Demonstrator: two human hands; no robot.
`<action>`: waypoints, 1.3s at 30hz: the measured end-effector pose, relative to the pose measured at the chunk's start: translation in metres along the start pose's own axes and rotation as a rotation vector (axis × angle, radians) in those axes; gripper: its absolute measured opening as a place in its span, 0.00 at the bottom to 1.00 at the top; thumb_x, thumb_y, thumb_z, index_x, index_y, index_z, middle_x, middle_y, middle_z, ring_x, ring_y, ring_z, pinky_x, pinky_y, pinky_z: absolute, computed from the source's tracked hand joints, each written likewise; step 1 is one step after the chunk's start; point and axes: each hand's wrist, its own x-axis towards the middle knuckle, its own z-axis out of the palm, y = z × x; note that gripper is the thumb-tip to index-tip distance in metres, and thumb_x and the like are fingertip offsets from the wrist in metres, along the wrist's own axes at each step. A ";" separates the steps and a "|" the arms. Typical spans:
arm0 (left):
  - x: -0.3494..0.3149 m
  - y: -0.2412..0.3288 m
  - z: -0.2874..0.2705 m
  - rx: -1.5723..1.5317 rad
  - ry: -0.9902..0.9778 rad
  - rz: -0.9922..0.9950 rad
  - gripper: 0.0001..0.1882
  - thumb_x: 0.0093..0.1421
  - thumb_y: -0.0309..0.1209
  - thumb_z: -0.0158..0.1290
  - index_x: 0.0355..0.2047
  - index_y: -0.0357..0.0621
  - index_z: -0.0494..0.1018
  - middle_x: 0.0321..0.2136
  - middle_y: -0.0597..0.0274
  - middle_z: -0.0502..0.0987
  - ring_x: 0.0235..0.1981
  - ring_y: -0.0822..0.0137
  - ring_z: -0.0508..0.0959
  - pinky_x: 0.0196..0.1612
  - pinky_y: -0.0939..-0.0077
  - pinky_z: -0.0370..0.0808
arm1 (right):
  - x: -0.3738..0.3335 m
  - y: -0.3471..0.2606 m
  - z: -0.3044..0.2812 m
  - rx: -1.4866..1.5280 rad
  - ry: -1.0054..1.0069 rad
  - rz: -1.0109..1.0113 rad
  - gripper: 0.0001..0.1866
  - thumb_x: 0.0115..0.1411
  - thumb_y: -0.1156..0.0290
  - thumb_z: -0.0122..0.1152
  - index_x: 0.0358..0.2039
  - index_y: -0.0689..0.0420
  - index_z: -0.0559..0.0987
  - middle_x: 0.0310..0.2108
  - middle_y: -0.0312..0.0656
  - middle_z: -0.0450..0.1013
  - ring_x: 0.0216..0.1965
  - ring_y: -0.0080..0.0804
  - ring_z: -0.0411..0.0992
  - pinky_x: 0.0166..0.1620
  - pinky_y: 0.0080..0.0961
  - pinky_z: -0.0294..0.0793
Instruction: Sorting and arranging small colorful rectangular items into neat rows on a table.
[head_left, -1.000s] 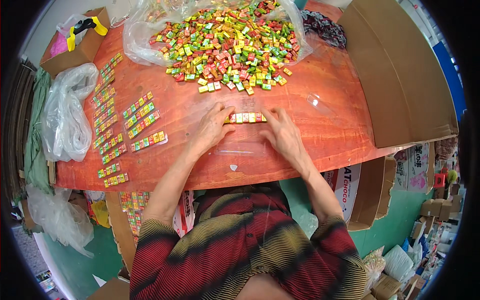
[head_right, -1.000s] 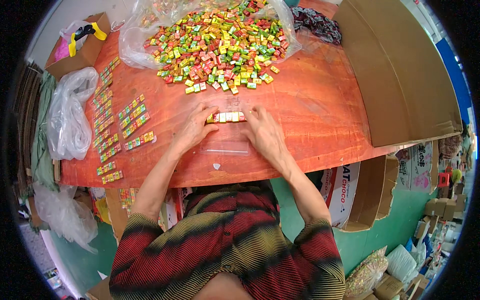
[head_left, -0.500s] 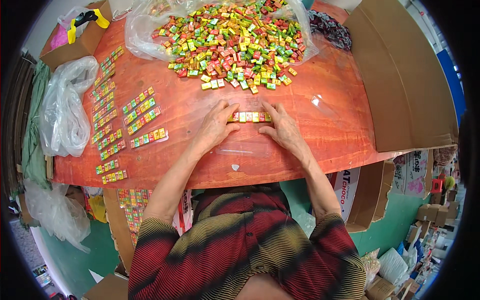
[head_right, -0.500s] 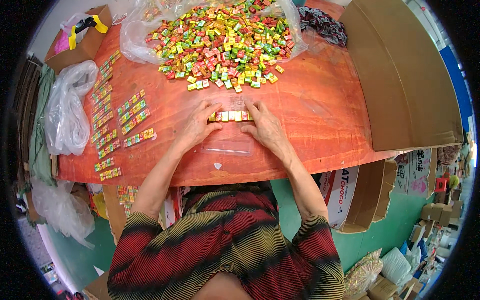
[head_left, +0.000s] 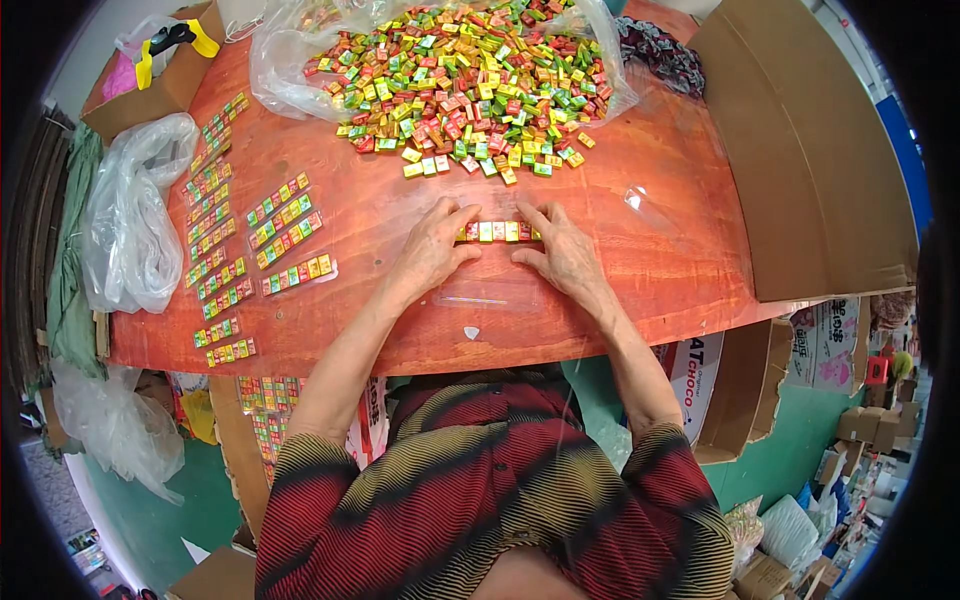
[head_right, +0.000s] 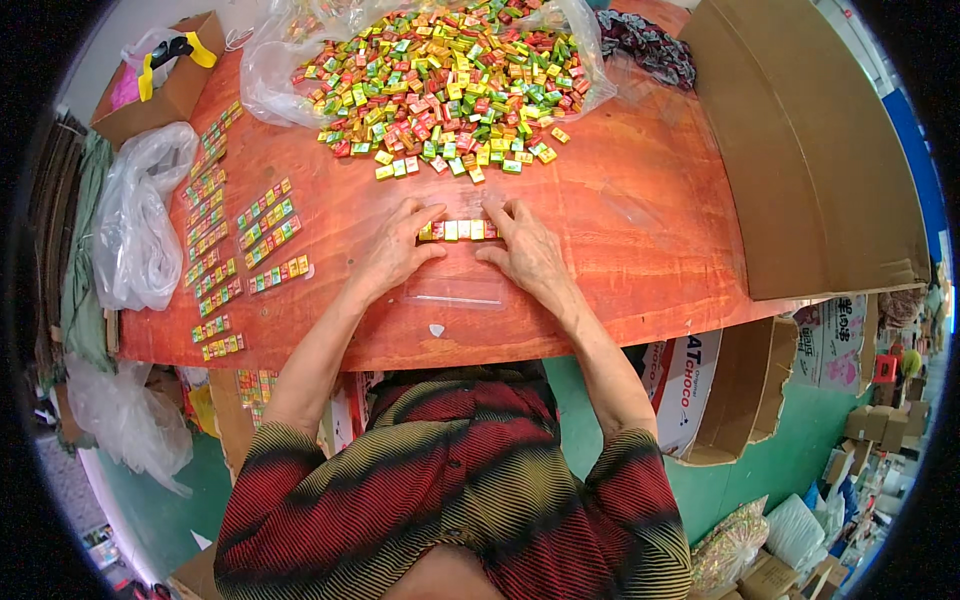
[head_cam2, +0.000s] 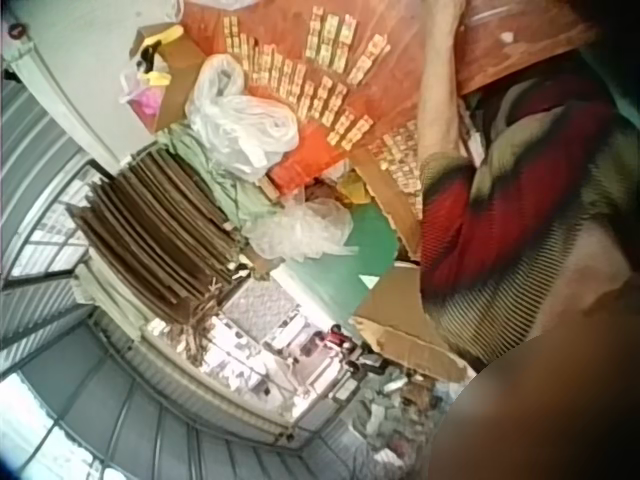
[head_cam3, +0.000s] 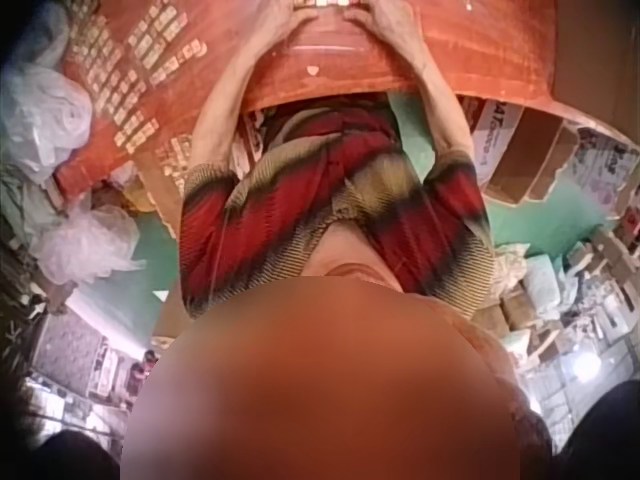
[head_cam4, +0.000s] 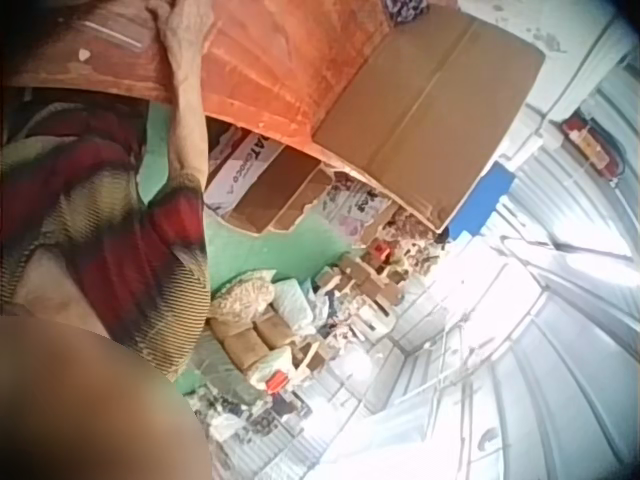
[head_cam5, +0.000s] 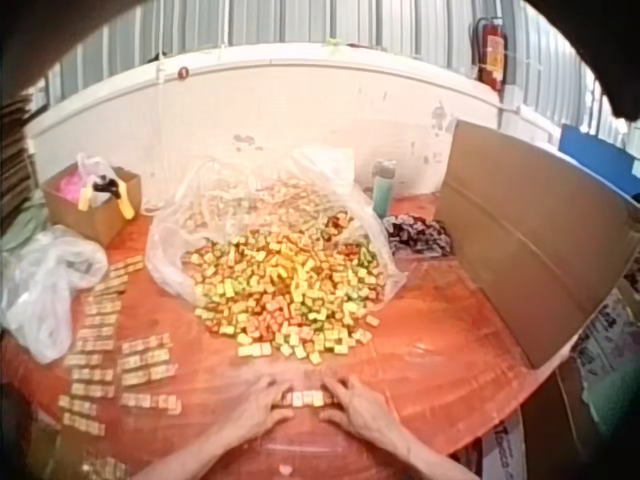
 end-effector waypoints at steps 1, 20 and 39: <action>0.000 0.000 0.000 0.002 -0.003 -0.002 0.28 0.41 0.28 0.60 0.46 0.43 0.67 0.35 0.54 0.66 0.38 0.54 0.70 0.40 0.65 0.68 | 0.001 0.000 0.002 0.001 0.000 0.001 0.32 0.44 0.65 0.65 0.52 0.51 0.66 0.44 0.46 0.64 0.43 0.43 0.68 0.41 0.33 0.69; -0.056 0.047 0.009 0.066 0.078 -0.124 0.17 0.44 0.25 0.57 0.37 0.42 0.72 0.29 0.52 0.66 0.32 0.54 0.69 0.34 0.66 0.68 | -0.056 -0.038 0.020 0.025 0.093 -0.072 0.19 0.48 0.70 0.60 0.43 0.56 0.73 0.34 0.44 0.68 0.35 0.42 0.68 0.34 0.34 0.70; -0.092 0.049 0.021 0.366 -0.101 -0.020 0.44 0.47 0.51 0.51 0.55 0.29 0.53 0.57 0.38 0.50 0.60 0.45 0.48 0.57 0.45 0.51 | -0.093 -0.038 0.037 -0.145 -0.101 -0.102 0.47 0.46 0.48 0.57 0.56 0.70 0.52 0.60 0.56 0.45 0.62 0.52 0.42 0.61 0.49 0.39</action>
